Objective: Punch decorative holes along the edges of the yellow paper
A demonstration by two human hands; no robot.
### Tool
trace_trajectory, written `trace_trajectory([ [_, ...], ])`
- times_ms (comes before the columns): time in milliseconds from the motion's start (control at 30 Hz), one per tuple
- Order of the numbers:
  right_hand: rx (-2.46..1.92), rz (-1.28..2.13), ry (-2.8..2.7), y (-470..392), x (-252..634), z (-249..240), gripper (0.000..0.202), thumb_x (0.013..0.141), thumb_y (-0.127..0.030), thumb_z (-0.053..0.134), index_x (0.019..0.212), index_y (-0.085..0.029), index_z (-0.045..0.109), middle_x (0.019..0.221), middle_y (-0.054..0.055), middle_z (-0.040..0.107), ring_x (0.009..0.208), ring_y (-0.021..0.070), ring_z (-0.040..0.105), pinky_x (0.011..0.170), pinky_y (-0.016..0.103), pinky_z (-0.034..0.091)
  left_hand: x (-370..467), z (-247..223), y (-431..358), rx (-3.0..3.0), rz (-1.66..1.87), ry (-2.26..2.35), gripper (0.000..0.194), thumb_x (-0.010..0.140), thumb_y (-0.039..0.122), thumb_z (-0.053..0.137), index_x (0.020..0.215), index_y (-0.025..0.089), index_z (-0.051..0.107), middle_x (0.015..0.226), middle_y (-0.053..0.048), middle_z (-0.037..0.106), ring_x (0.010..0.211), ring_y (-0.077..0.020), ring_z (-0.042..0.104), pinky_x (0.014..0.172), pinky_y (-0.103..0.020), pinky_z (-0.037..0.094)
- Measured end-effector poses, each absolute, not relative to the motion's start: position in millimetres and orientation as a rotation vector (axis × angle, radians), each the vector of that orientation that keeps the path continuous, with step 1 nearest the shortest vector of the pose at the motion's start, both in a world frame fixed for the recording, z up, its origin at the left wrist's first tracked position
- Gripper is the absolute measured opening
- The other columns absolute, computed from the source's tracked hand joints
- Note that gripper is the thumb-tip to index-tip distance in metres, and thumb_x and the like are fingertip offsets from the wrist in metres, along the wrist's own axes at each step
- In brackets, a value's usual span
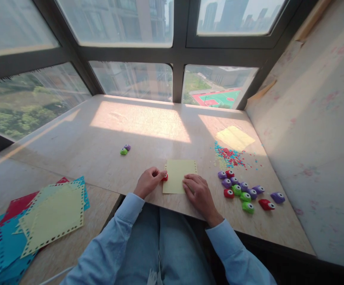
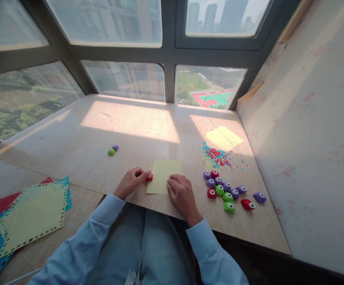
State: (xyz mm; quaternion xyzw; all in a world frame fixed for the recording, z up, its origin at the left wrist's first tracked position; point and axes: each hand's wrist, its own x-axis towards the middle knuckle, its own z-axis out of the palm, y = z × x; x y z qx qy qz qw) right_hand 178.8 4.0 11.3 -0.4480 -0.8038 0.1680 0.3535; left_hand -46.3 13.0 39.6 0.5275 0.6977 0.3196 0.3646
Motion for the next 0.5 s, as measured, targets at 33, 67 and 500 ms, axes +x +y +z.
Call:
trace_trajectory([
  [33, -1.155, 0.441, -2.073, 4.1, 179.1, 10.5, 0.021, 0.091, -0.021, 0.052, 0.100, -0.021, 0.071, 0.108, 0.011, 0.070, 0.106, 0.0245, 0.062, 0.093, 0.045, 0.048, -48.5, 42.6, 13.5, 1.289, 0.846, 1.783, 0.049, 0.071, 0.065, 0.060, 0.059, 0.018, 0.050, 0.057, 0.001, 0.051, 0.053, -0.0114, 0.045, 0.050, -0.024, 0.033],
  [67, -1.149, 0.446, -2.065, 4.2, 179.2, 9.5, 0.021, 0.091, -0.020, 0.052, 0.102, -0.020, 0.070, 0.108, 0.011, 0.070, 0.107, 0.0244, 0.062, 0.093, 0.045, 0.048, -51.0, 45.8, 14.3, 1.208, 0.864, 1.765, 0.051, 0.070, 0.066, 0.060, 0.059, 0.018, 0.050, 0.057, 0.001, 0.051, 0.051, -0.0108, 0.045, 0.048, -0.023, 0.033],
  [500, -1.215, 0.656, -1.577, 5.6, 189.4, 5.9, 0.020, 0.090, -0.031, 0.055, 0.100, -0.020, 0.068, 0.101, 0.010, 0.072, 0.097, 0.0237, 0.066, 0.088, 0.042, 0.053, -46.0, 47.0, 21.0, 1.285, 0.722, 1.799, 0.060, 0.064, 0.076, 0.059, 0.052, 0.021, 0.036, 0.046, 0.006, 0.035, 0.045, -0.0088, 0.034, 0.046, -0.024, 0.023],
])
